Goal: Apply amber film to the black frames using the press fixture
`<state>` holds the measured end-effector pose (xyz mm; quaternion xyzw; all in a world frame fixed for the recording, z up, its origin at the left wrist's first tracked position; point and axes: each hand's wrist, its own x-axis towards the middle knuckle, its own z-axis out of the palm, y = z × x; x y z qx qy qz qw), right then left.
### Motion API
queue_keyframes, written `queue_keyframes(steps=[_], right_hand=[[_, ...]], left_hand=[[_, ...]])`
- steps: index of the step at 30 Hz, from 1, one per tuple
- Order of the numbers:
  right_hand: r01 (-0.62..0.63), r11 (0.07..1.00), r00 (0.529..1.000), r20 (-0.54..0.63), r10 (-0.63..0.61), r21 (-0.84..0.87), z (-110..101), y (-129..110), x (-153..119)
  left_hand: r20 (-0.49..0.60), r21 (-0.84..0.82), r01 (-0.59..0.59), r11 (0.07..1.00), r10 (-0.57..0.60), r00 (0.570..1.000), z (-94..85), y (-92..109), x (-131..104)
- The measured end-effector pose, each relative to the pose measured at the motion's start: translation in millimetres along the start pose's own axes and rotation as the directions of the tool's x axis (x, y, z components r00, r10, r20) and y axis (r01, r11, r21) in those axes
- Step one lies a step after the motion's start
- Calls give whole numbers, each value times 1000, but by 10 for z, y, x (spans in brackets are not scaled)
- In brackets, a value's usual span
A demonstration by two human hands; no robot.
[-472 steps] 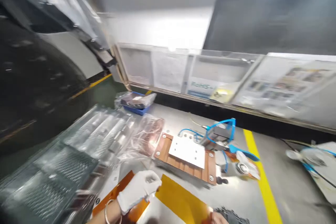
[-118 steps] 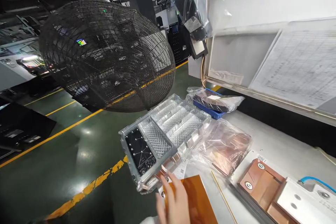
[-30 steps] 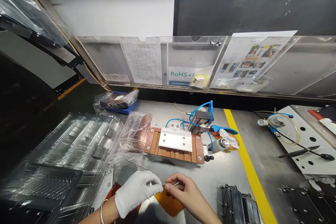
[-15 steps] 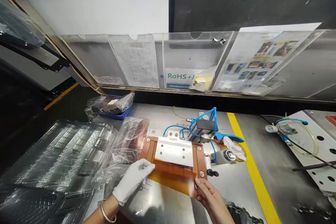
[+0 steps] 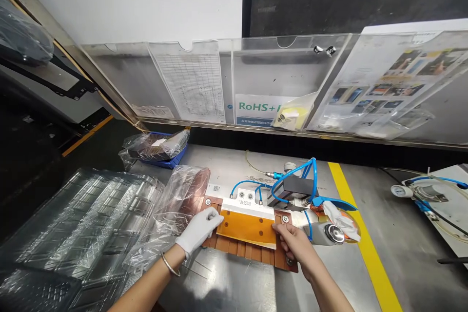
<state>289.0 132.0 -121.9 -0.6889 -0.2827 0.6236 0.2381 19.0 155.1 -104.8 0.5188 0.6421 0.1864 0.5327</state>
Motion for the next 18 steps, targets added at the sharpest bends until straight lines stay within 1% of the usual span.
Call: queue_keyframes(steps=[5,9,13,18], right_hand=[[-3,999,1000,1,3,-40,8,-53,-23],[-16,994,1000,-19,14,-109,-21,-80,-22],[-16,979,999,-35,9,-204,-97,-121,-28],[-7,962,1000,-4,6,-271,-199,-165,-4]], left_hand=[[-18,40,-25,999,26,1000,-11,-1,55],[-36,74,-16,997,19,999,-29,20,58],[-115,101,-3,995,15,993,-47,47,24],[-174,119,32,992,-11,985,-37,16,-12]])
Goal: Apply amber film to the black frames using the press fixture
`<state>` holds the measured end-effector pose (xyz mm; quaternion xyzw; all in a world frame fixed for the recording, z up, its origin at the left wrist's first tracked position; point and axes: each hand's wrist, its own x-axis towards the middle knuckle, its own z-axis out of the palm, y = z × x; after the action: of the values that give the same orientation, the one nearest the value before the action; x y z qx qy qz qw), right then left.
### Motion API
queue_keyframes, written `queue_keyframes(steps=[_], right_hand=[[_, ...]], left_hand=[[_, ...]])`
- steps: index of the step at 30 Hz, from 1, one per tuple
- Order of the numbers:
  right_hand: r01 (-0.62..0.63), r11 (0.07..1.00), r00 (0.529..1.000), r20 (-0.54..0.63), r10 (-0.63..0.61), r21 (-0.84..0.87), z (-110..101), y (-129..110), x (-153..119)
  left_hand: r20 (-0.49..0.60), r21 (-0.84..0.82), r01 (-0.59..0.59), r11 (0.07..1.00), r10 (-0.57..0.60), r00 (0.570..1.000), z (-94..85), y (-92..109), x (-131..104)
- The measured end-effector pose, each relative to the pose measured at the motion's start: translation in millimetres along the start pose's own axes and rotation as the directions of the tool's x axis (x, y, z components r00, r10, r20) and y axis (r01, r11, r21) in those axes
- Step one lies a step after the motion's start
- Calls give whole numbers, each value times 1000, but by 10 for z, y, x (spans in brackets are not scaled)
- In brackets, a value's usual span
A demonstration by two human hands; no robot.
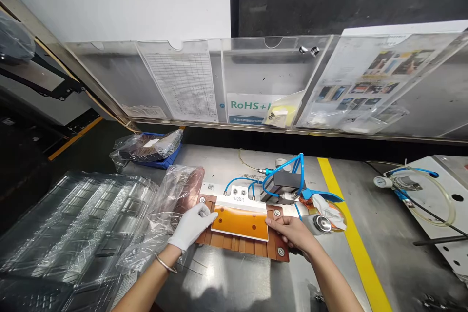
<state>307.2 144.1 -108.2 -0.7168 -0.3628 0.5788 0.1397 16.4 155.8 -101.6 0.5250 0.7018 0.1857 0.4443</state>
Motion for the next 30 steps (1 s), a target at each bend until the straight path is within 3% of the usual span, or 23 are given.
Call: queue_keyframes(steps=[4,9,13,17,21,24,26,28,30], right_hand=[[70,994,991,-107,-79,-90,-170,98,-38],[229,941,938,-202,-282,-251,-399,490,-274],[336,889,874,-247,-417,-311,-361,761,-319],[358,890,823,-356,-443,-281,-221,803,-259],[309,934,804,-476,-356,-177,-298,1012,-499],[178,982,777,-605,-175,-56,-477,1492,-923],[74,997,746,-664,-39,25,-550,1892,-1209],[-6,995,744,-664,70,97,-544,2255,-1400],[-40,987,787,-604,128,157,-466,2509,-1464]], left_hand=[[-22,13,21,1000,-21,1000,41,-65,-1],[-31,19,10,1000,-10,999,71,-122,23],[-27,49,-3,999,5,1000,58,-106,38],[-40,144,-48,988,55,998,-13,-44,-8],[-118,262,-74,962,108,987,-141,-12,-206],[-216,312,-99,945,172,961,-159,-47,-422],[-210,300,-152,942,221,952,-38,-91,-588],[-53,202,-202,958,216,975,227,-135,-793],[224,53,-187,981,170,960,610,-165,-1034]])
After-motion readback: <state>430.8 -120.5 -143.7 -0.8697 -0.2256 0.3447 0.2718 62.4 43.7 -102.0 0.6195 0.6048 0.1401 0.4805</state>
